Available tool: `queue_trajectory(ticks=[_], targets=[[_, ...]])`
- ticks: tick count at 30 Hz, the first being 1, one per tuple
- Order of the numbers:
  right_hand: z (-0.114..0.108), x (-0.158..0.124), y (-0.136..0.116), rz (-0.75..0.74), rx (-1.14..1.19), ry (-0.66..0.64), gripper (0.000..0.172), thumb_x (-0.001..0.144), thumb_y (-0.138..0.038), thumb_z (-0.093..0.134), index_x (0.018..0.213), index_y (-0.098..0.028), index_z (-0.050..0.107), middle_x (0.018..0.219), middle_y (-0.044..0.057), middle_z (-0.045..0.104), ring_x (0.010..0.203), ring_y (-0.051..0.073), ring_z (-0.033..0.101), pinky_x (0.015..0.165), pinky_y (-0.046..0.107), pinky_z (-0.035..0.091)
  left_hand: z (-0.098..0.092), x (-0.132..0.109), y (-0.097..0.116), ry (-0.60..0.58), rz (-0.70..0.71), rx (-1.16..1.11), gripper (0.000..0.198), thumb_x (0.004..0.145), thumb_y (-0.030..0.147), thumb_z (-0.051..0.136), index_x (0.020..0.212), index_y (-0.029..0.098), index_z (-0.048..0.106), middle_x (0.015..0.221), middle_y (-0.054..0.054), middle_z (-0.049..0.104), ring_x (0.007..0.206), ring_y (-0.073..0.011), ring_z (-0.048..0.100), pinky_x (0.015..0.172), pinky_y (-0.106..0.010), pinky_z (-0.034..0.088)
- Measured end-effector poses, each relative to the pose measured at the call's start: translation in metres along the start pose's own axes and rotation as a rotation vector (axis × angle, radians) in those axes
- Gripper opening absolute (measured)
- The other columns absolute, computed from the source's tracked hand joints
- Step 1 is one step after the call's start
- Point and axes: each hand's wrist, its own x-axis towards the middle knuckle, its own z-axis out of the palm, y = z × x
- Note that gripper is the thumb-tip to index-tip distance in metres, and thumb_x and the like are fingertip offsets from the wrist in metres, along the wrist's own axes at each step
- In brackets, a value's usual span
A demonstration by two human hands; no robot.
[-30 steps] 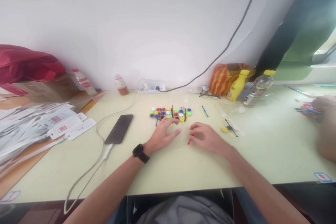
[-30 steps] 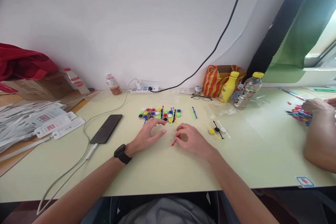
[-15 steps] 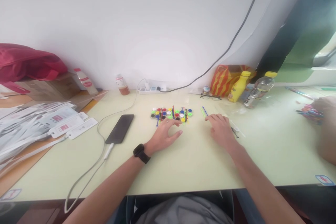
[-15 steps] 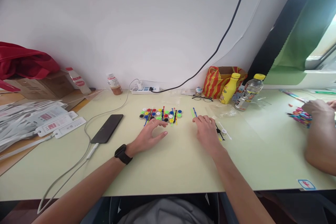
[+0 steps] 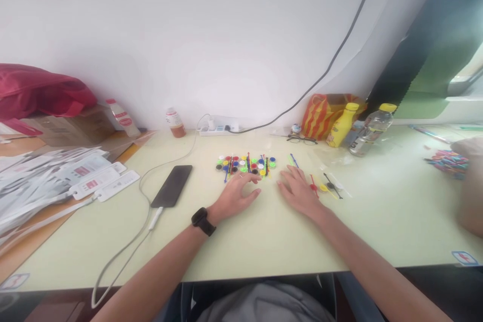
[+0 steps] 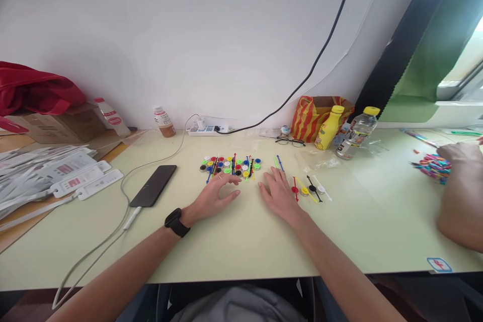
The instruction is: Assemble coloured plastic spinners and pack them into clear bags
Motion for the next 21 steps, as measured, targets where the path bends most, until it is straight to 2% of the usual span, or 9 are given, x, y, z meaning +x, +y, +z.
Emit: queue_trajectory(ticks=[8, 15, 18, 21], targets=[[0.0020, 0.0044, 0.0098, 0.028, -0.110, 0.082, 0.038, 0.101, -0.044, 0.047, 0.128, -0.021, 0.062, 0.145, 0.017, 0.053, 0.136, 0.038, 0.040, 0.105, 0.057, 0.044, 0.0014, -0.0007, -0.0014, -0.011, 0.009, -0.011, 0.025, 0.097, 0.030, 0.062, 0.122, 0.029, 0.064, 0.118, -0.003, 0.072, 0.112, -0.0247, 0.063, 0.102, -0.044, 0.048], [-0.0063, 0.0047, 0.0048, -0.001, -0.011, 0.137, 0.028, 0.096, -0.033, 0.055, 0.121, -0.022, 0.061, 0.119, 0.011, 0.067, 0.116, 0.031, 0.056, 0.094, 0.046, 0.050, 0.0013, -0.0010, -0.0029, -0.001, 0.004, -0.014, 0.025, 0.097, 0.031, 0.062, 0.122, 0.028, 0.064, 0.114, -0.004, 0.072, 0.107, -0.0242, 0.065, 0.101, -0.044, 0.049], [-0.0069, 0.0061, 0.0056, -0.030, 0.008, 0.110, 0.025, 0.096, -0.028, 0.053, 0.119, -0.023, 0.062, 0.114, 0.010, 0.067, 0.111, 0.029, 0.059, 0.091, 0.043, 0.050, 0.0017, -0.0012, -0.0028, -0.004, 0.013, -0.025, 0.024, 0.097, 0.030, 0.062, 0.121, 0.028, 0.065, 0.115, -0.003, 0.072, 0.106, -0.0233, 0.065, 0.099, -0.043, 0.050], [-0.0068, 0.0073, 0.0073, -0.068, 0.026, 0.049, 0.017, 0.097, -0.023, 0.050, 0.104, -0.023, 0.065, 0.104, 0.008, 0.066, 0.104, 0.027, 0.061, 0.087, 0.039, 0.049, 0.0024, -0.0015, -0.0038, -0.007, 0.014, -0.031, 0.024, 0.097, 0.030, 0.062, 0.120, 0.028, 0.065, 0.112, -0.004, 0.072, 0.107, -0.0233, 0.065, 0.099, -0.042, 0.050]])
